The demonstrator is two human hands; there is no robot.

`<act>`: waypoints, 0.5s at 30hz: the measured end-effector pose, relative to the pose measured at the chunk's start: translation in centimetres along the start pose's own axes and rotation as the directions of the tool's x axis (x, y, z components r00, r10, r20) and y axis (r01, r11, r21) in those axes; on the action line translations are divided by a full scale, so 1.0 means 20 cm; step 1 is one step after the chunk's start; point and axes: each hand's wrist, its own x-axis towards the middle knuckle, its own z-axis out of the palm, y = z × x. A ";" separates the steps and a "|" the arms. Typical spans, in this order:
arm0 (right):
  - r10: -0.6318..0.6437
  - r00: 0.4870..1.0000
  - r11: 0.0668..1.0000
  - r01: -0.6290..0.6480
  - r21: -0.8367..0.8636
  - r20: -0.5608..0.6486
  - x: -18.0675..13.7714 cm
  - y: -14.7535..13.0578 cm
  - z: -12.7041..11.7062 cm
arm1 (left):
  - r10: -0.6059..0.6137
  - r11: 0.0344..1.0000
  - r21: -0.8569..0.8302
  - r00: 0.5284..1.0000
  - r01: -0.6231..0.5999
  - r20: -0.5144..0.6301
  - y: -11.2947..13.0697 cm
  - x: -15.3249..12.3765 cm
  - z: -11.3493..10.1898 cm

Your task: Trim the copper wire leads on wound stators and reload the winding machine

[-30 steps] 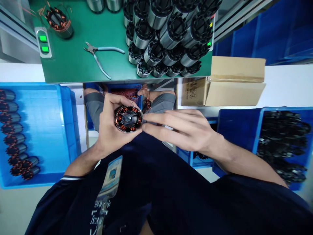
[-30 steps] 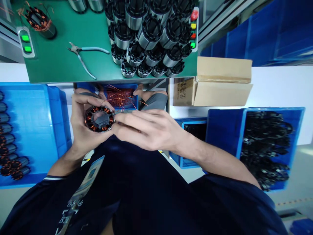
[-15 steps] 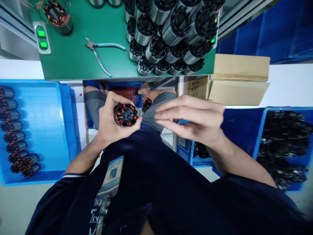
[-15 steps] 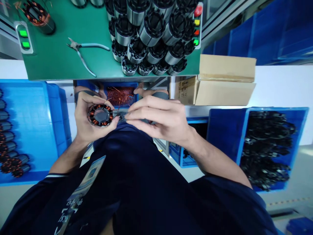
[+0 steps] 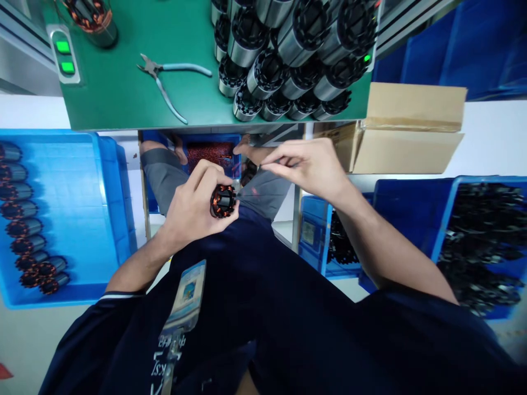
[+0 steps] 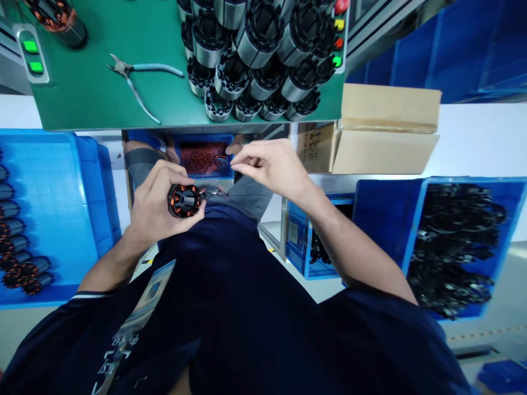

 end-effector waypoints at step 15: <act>-0.110 0.939 0.986 0.145 -0.083 0.327 -0.10 -0.36 0.04 | 0.111 0.992 -0.049 0.992 -0.114 -0.054 0.15 0.06 -0.02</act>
